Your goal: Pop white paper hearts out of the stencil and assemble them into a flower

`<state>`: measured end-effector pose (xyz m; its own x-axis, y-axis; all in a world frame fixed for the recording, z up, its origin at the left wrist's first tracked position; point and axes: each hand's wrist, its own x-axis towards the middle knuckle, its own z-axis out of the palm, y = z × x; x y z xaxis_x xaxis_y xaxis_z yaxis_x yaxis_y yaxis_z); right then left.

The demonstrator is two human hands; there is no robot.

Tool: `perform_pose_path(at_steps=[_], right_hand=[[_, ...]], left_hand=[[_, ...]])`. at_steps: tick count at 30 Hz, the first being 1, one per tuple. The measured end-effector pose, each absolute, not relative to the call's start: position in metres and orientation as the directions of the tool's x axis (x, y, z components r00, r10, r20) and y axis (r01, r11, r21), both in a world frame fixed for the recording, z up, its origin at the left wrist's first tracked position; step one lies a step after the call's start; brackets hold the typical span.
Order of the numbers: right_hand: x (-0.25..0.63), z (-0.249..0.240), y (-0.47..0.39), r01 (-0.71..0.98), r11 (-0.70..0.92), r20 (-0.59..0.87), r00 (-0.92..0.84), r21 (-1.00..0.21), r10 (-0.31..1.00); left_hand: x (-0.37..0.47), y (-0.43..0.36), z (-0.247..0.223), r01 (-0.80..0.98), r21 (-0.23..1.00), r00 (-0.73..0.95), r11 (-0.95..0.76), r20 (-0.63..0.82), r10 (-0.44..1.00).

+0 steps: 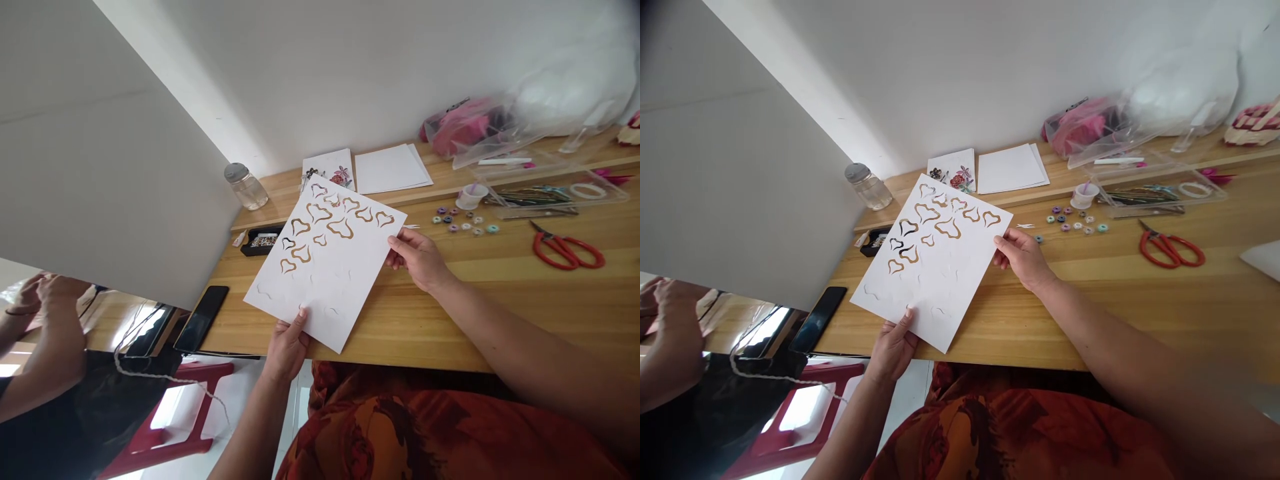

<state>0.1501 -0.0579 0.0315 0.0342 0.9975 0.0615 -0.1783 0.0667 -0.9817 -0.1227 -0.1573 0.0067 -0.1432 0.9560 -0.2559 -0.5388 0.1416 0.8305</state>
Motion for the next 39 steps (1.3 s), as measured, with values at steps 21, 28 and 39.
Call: perform_pose_path(at_steps=[21, 28, 39], right_hand=[[0.1521, 0.0264, -0.0552, -0.222, 0.08, 0.075, 0.031, -0.972, 0.997], [0.1527, 0.0245, -0.0543, -0.223, 0.063, 0.056, 0.037, -0.973, 0.998], [0.1511, 0.0281, -0.0554, -0.225, 0.052, 0.043, 0.044, -0.973, 0.998]], left_hand=[[-0.128, -0.1573, 0.001, -0.528, 0.83, -0.095, 0.177, -0.264, 0.96], [-0.1286, -0.1564, -0.001, -0.517, 0.839, -0.104, 0.169, -0.257, 0.961], [-0.1267, -0.1566, 0.0027, -0.507, 0.843, -0.117, 0.178, -0.272, 0.955]])
